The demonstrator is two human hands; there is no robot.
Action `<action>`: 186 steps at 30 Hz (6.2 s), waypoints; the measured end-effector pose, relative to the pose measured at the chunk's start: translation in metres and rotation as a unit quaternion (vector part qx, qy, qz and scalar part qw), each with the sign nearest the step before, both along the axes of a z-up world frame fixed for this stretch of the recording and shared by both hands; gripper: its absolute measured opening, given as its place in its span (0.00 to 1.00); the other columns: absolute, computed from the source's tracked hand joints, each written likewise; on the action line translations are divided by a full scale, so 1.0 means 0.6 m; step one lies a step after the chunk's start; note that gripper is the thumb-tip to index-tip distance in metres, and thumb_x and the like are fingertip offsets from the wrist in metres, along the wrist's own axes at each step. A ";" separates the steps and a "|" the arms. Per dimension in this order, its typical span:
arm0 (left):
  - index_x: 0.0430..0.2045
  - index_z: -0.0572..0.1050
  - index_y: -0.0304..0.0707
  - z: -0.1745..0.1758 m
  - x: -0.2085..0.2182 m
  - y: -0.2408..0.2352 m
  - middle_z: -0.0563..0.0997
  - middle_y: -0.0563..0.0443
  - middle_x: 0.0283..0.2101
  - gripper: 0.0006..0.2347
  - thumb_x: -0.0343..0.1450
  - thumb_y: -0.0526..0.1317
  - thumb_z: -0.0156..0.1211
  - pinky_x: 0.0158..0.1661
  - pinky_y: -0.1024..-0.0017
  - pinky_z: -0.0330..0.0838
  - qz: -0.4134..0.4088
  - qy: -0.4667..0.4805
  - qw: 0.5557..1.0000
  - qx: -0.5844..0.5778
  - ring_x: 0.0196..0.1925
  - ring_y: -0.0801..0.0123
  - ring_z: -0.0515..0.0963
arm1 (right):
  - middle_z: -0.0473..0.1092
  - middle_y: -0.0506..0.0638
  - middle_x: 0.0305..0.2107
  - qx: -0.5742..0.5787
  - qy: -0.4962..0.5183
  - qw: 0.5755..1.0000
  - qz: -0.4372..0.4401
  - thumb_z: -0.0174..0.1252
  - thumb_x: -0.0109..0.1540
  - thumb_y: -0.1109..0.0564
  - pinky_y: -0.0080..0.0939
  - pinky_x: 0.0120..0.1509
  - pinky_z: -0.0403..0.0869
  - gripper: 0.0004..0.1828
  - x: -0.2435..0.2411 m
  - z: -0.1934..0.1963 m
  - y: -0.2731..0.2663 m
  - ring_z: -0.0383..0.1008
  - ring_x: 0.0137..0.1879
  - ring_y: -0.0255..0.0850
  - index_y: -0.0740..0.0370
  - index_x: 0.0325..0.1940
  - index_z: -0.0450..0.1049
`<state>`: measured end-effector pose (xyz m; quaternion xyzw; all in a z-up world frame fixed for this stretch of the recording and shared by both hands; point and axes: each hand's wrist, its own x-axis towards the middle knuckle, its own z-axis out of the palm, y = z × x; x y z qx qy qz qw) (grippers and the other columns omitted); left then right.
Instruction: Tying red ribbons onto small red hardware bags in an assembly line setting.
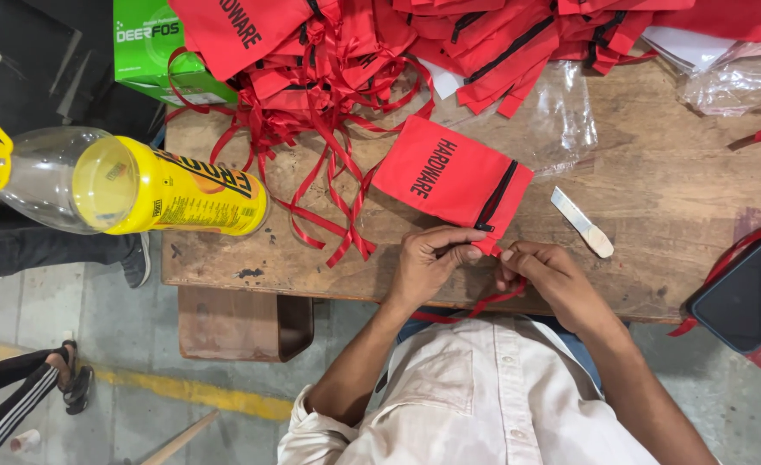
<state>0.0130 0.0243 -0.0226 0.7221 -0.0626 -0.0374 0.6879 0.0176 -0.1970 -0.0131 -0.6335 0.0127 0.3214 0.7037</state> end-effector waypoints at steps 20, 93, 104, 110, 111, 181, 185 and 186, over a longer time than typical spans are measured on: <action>0.39 0.83 0.34 0.001 0.000 -0.005 0.86 0.49 0.38 0.07 0.69 0.31 0.70 0.42 0.74 0.80 -0.021 -0.041 0.999 -0.001 0.40 0.72 0.86 | 0.71 0.46 0.23 -0.036 0.060 0.996 0.049 0.56 0.68 0.47 0.33 0.31 0.62 0.18 0.014 0.022 0.010 0.65 0.29 0.31 0.64 0.35 0.77; 0.47 0.79 0.39 0.057 -0.010 0.005 0.78 0.47 0.42 0.16 0.66 0.38 0.72 0.41 0.62 0.76 -0.004 -0.027 0.976 0.217 0.40 0.56 0.81 | 0.73 0.52 0.16 -0.320 -0.057 0.943 0.065 0.58 0.64 0.49 0.41 0.25 0.67 0.16 0.032 0.061 0.045 0.68 0.19 0.35 0.65 0.42 0.80; 0.43 0.81 0.42 0.040 -0.016 0.008 0.79 0.51 0.42 0.09 0.71 0.32 0.64 0.37 0.63 0.79 0.013 -0.107 0.947 0.304 0.38 0.60 0.84 | 0.72 0.50 0.15 -0.306 -0.050 0.949 0.063 0.59 0.64 0.48 0.39 0.25 0.67 0.16 0.031 0.052 0.038 0.67 0.18 0.33 0.64 0.43 0.81; 0.41 0.81 0.37 0.038 -0.019 0.003 0.81 0.49 0.39 0.08 0.69 0.30 0.64 0.39 0.65 0.79 0.047 -0.131 0.950 0.278 0.39 0.58 0.84 | 0.76 0.55 0.24 -0.284 -0.173 0.943 0.026 0.62 0.62 0.49 0.42 0.28 0.71 0.19 0.012 0.067 0.049 0.75 0.25 0.41 0.67 0.47 0.75; 0.40 0.81 0.36 0.036 -0.020 0.003 0.81 0.48 0.38 0.08 0.69 0.30 0.64 0.39 0.64 0.79 0.054 -0.135 0.951 0.274 0.38 0.57 0.84 | 0.76 0.57 0.27 -0.300 -0.230 0.925 0.031 0.62 0.61 0.50 0.46 0.30 0.72 0.21 0.007 0.070 0.055 0.77 0.29 0.46 0.66 0.51 0.73; 0.49 0.80 0.28 0.209 -0.090 -0.005 0.82 0.48 0.47 0.10 0.76 0.34 0.62 0.48 0.78 0.76 0.087 0.009 0.990 -0.113 0.47 0.75 0.80 | 0.73 0.54 0.37 -0.201 -0.672 0.713 0.007 0.68 0.47 0.68 0.48 0.43 0.74 0.17 -0.009 0.264 0.070 0.73 0.41 0.49 0.65 0.40 0.80; 0.46 0.79 0.28 0.219 -0.094 0.009 0.80 0.50 0.46 0.07 0.77 0.33 0.61 0.49 0.78 0.77 0.002 0.021 0.988 -0.153 0.48 0.75 0.80 | 0.73 0.56 0.40 -0.192 -0.717 0.669 0.046 0.70 0.45 0.61 0.53 0.47 0.74 0.19 0.019 0.300 0.065 0.73 0.45 0.54 0.63 0.40 0.81; 0.46 0.78 0.27 0.223 -0.096 0.013 0.79 0.50 0.45 0.07 0.77 0.32 0.60 0.50 0.77 0.76 -0.014 0.012 0.990 -0.141 0.48 0.76 0.79 | 0.73 0.56 0.41 -0.167 -0.700 0.689 0.084 0.69 0.45 0.60 0.53 0.48 0.75 0.19 0.027 0.312 0.064 0.74 0.46 0.54 0.64 0.40 0.80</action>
